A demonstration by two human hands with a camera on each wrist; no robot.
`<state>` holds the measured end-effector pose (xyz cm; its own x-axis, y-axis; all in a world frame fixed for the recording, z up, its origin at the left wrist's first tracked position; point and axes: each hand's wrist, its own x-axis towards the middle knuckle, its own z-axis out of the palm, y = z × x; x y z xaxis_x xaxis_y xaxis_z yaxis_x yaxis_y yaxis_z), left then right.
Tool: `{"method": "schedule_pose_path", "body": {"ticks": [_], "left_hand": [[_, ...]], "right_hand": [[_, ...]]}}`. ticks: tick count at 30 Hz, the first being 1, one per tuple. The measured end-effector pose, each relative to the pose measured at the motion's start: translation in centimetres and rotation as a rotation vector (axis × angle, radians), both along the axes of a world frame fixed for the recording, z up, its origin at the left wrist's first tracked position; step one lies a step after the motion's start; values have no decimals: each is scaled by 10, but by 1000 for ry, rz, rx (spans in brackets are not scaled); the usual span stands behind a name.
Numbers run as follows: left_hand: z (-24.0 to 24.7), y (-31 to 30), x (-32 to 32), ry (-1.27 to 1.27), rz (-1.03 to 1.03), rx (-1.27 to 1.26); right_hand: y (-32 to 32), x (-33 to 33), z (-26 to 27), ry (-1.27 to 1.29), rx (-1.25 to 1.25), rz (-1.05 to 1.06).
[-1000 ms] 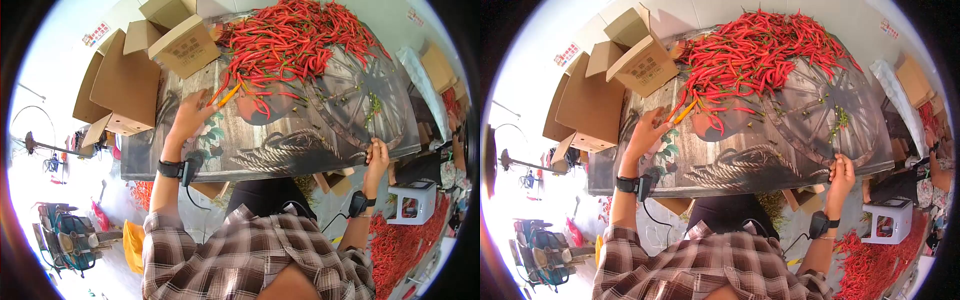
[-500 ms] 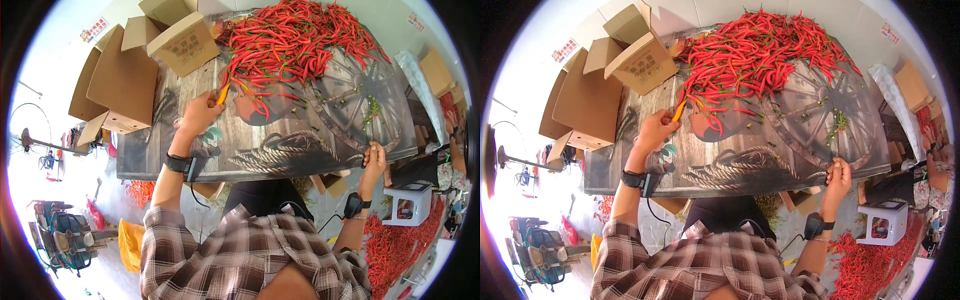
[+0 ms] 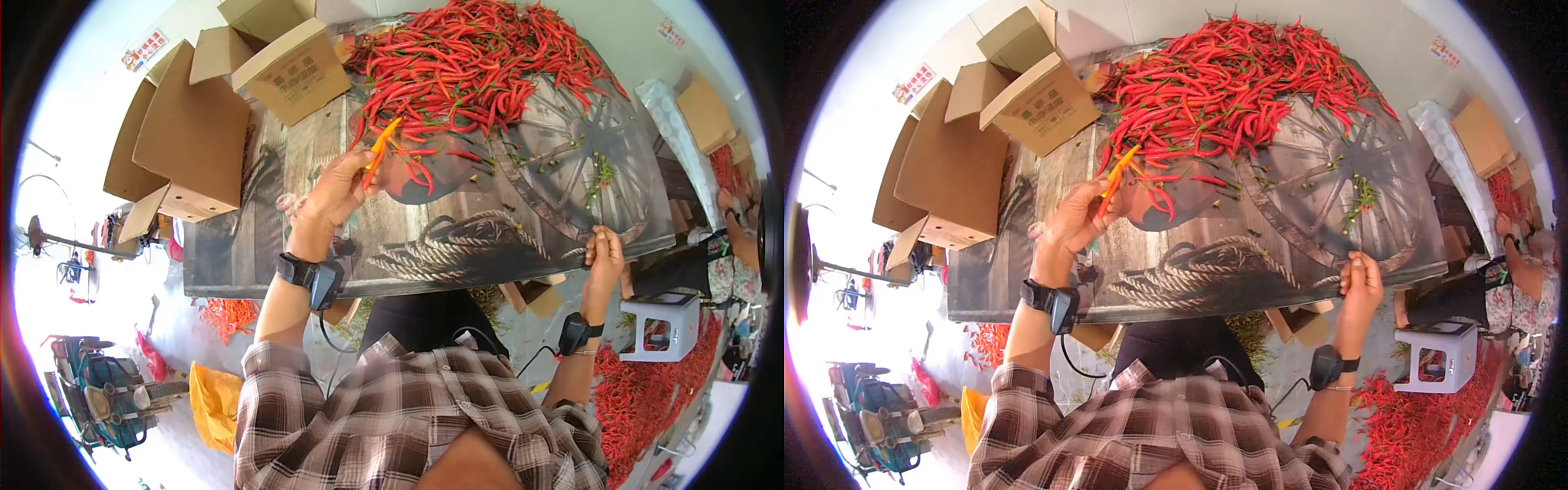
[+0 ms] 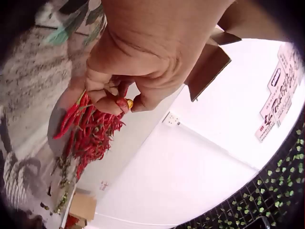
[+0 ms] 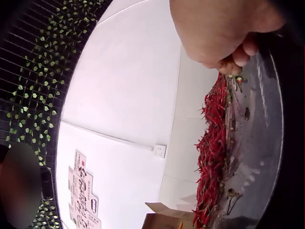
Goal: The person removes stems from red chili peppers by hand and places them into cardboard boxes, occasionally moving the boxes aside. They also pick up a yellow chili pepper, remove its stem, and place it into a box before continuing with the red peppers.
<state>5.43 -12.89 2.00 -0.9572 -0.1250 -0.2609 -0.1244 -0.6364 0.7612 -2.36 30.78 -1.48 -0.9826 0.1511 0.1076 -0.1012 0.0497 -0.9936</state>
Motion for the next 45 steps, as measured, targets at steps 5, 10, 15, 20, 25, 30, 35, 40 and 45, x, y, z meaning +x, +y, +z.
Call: {"method": "schedule_pose_path", "body": {"ticks": [5,10,15,20,25,30,35,40,45], "left_hand": [[0,38,-20,98,-158,54],[-6,69,-32,194,-267,-8],[-11,76,-25,217,-329,-227],[-16,70,-21,238,-315,-179],[-13,72,-21,116,-304,-186],[-13,74,-20,100,-324,-195],[-15,72,-18,152,-338,-382],[-5,68,-18,215,-241,-594],[-2,32,-29,266,173,-1045]], "right_hand": [[-63,22,36,-40,77,344],[-128,18,48,-123,7,721],[-181,12,48,-175,-123,776],[-197,4,31,-189,-248,750],[-195,-3,35,-125,-291,577],[-199,-1,39,-51,-247,564],[-200,8,40,-262,-238,646],[-192,5,34,-215,-277,622],[-173,-5,31,-268,-389,602]]}}
